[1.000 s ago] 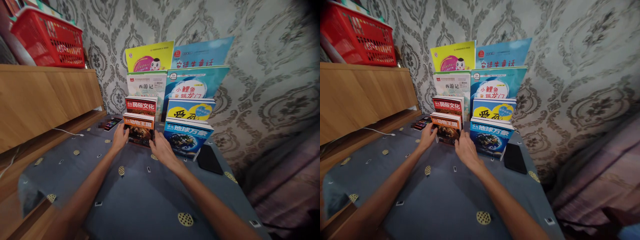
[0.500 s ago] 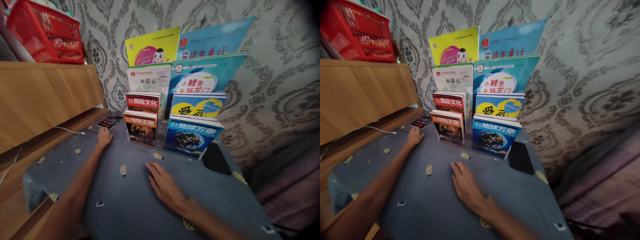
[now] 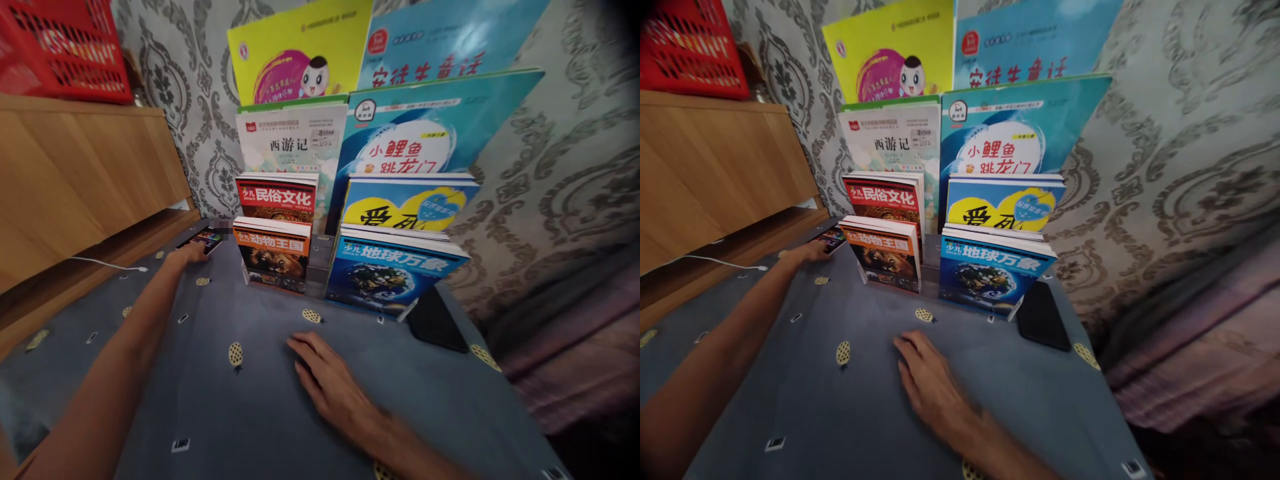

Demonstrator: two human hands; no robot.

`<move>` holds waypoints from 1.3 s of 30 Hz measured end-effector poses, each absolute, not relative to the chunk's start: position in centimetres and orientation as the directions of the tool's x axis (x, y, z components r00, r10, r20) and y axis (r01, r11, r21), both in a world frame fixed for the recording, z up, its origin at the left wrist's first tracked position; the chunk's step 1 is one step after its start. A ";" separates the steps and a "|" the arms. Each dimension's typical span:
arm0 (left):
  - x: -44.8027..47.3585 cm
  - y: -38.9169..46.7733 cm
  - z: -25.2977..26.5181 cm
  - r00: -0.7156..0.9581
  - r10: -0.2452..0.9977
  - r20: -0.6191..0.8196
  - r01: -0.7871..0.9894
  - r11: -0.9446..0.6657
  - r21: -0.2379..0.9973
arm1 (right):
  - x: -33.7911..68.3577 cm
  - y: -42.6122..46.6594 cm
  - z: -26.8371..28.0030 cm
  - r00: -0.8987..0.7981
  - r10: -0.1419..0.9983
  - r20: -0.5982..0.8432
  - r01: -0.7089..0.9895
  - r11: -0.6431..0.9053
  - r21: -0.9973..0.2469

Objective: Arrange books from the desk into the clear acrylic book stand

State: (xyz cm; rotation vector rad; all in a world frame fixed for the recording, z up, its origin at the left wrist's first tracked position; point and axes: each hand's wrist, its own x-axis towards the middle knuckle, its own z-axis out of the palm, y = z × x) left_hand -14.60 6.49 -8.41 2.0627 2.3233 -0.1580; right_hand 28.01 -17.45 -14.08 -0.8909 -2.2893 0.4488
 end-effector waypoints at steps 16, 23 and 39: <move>-11.7 2.3 -6.1 -0.105 0.993 -0.057 0.963 0.087 -0.256 | 28.0 -17.1 -13.8 -0.567 0.677 0.470 0.434 0.730 -0.528; -12.9 -1.4 -0.5 -0.089 0.996 -0.009 0.969 0.084 -0.231 | 27.8 -17.0 -13.4 -0.573 0.679 0.459 0.432 0.726 -0.535; -11.0 -3.2 -9.8 -0.215 0.972 0.092 0.963 0.196 0.183 | 27.7 -16.9 -13.6 -0.590 0.657 0.470 0.427 0.748 -0.509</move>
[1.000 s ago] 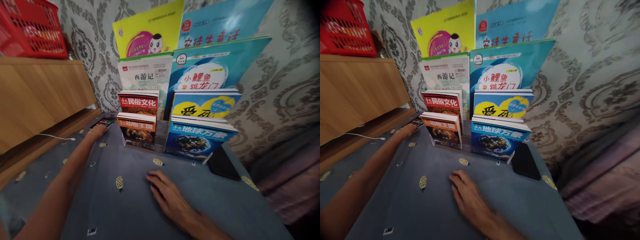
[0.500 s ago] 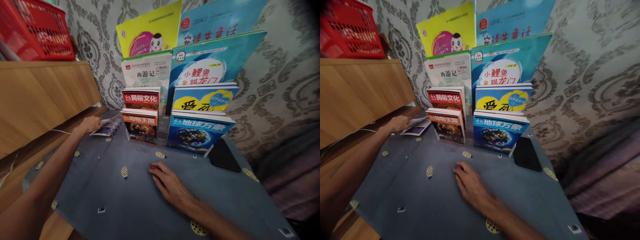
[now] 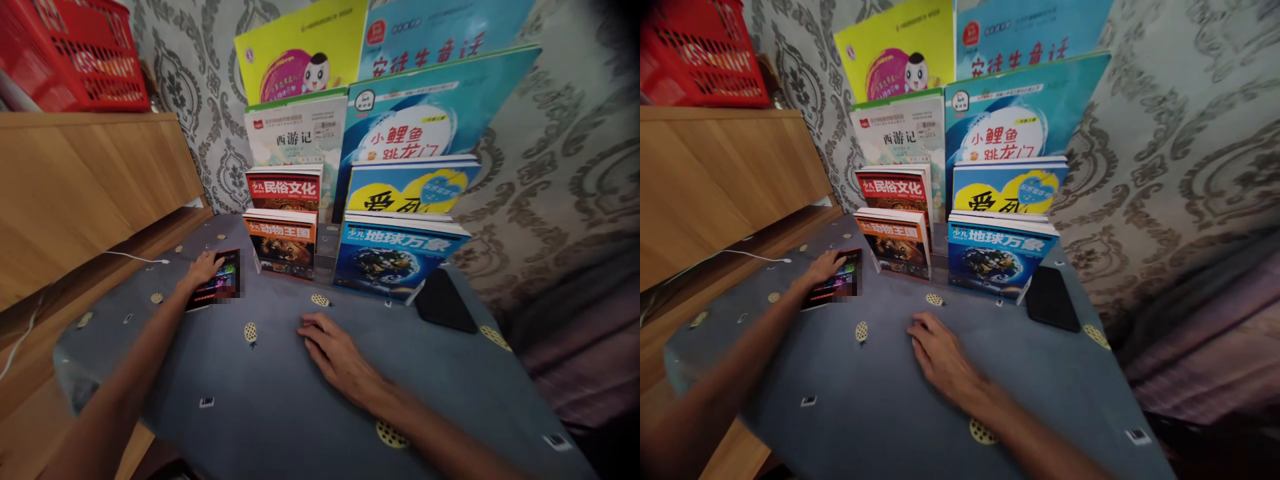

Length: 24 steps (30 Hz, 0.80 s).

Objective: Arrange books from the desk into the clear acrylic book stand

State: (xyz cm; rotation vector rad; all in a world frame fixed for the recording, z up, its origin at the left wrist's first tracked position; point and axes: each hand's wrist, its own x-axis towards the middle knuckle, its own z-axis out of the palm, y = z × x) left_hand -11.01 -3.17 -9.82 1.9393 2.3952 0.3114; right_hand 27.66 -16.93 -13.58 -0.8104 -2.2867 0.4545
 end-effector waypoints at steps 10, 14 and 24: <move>-7.9 -9.7 -12.2 -0.066 0.994 0.089 0.997 0.063 0.040 | 27.7 -16.9 -13.2 -0.584 0.697 0.416 0.424 0.699 -0.576; -5.4 -13.8 -13.5 0.083 0.980 0.182 0.995 -0.091 0.036 | 27.6 -17.2 -12.9 -0.568 0.707 0.420 0.419 0.688 -0.592; 6.4 -18.3 -13.4 0.222 0.932 0.286 0.709 -0.356 0.609 | 27.4 -19.6 -11.5 -0.691 0.511 0.511 0.329 0.852 -0.407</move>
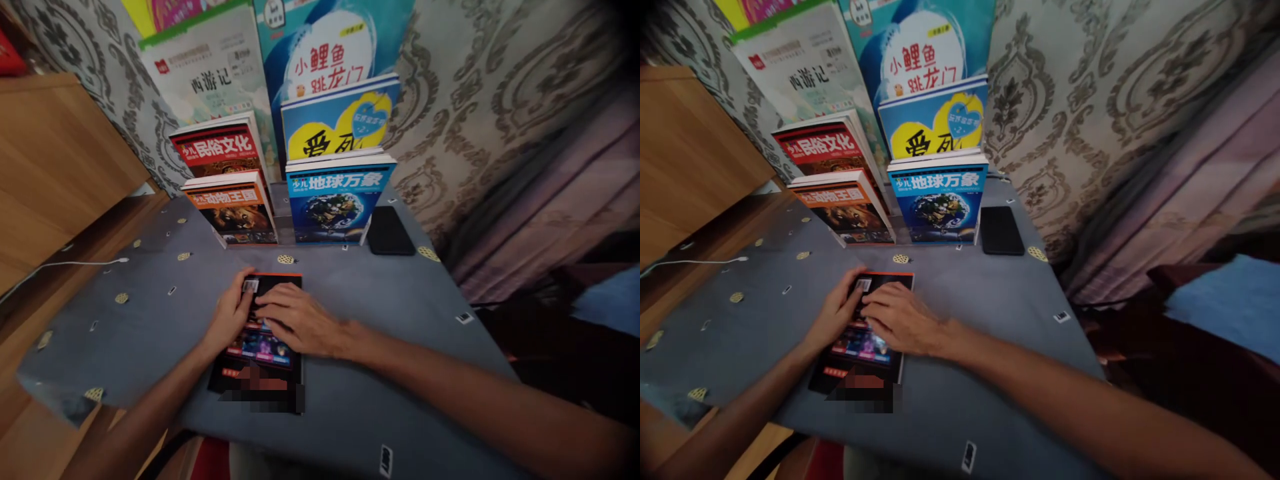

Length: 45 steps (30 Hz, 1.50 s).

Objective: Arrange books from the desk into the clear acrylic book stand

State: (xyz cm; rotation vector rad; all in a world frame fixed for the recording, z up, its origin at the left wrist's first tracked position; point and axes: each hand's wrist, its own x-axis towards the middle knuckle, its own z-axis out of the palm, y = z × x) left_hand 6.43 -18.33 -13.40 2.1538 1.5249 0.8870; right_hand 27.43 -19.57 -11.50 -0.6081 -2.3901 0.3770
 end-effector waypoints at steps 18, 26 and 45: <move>8.7 -19.1 -11.7 0.366 0.892 0.265 0.767 -0.451 0.458 | 32.2 -21.2 -12.6 -0.562 0.791 0.242 0.737 0.612 -0.288; 9.5 -19.2 -11.6 0.480 0.825 0.297 0.841 -0.530 0.112 | 32.4 -21.4 -12.6 -0.563 0.780 0.274 0.758 0.619 -0.205; 10.7 -18.4 -9.8 0.516 0.820 0.248 0.856 -0.505 -0.111 | 32.7 -20.9 -13.0 -0.568 0.757 0.323 0.746 0.640 -0.187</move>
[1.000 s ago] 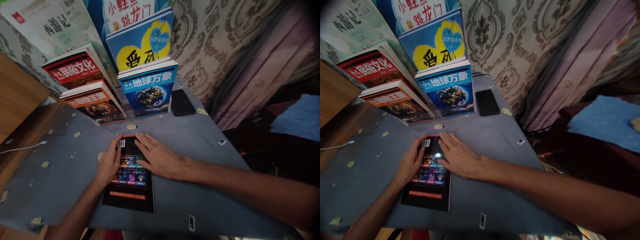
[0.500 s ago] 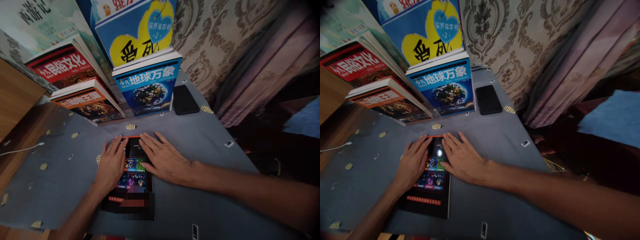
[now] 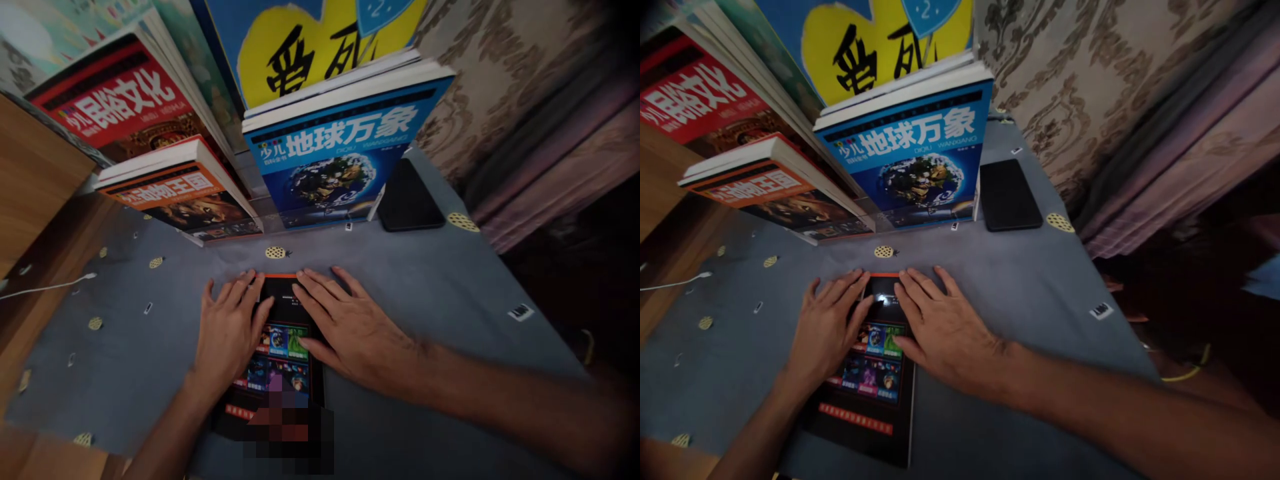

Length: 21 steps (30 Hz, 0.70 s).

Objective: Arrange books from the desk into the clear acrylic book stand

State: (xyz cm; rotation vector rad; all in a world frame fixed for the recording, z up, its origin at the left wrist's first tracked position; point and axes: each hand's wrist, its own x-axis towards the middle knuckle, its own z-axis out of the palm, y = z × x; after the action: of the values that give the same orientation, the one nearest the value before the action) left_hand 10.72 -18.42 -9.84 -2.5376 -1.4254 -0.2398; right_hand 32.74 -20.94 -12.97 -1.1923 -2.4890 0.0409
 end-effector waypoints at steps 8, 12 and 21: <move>9.0 -17.3 -10.2 0.440 0.819 0.367 0.886 -0.463 -0.029 | 32.7 -20.7 -12.9 -0.572 0.750 0.332 0.736 0.648 -0.196; 9.0 -17.1 -10.2 0.417 0.839 0.350 0.889 -0.456 0.034 | 33.1 -20.5 -12.7 -0.573 0.751 0.327 0.716 0.653 -0.247; 9.0 -17.0 -10.5 0.398 0.848 0.349 0.871 -0.469 0.145 | 34.6 -19.2 -12.0 -0.494 0.766 0.412 0.710 0.628 -0.317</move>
State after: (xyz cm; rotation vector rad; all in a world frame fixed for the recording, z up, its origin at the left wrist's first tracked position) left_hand 8.96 -16.95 -10.52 -2.5756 -1.5862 -0.5864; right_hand 34.56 -19.24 -12.00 -1.1559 -2.3311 0.1421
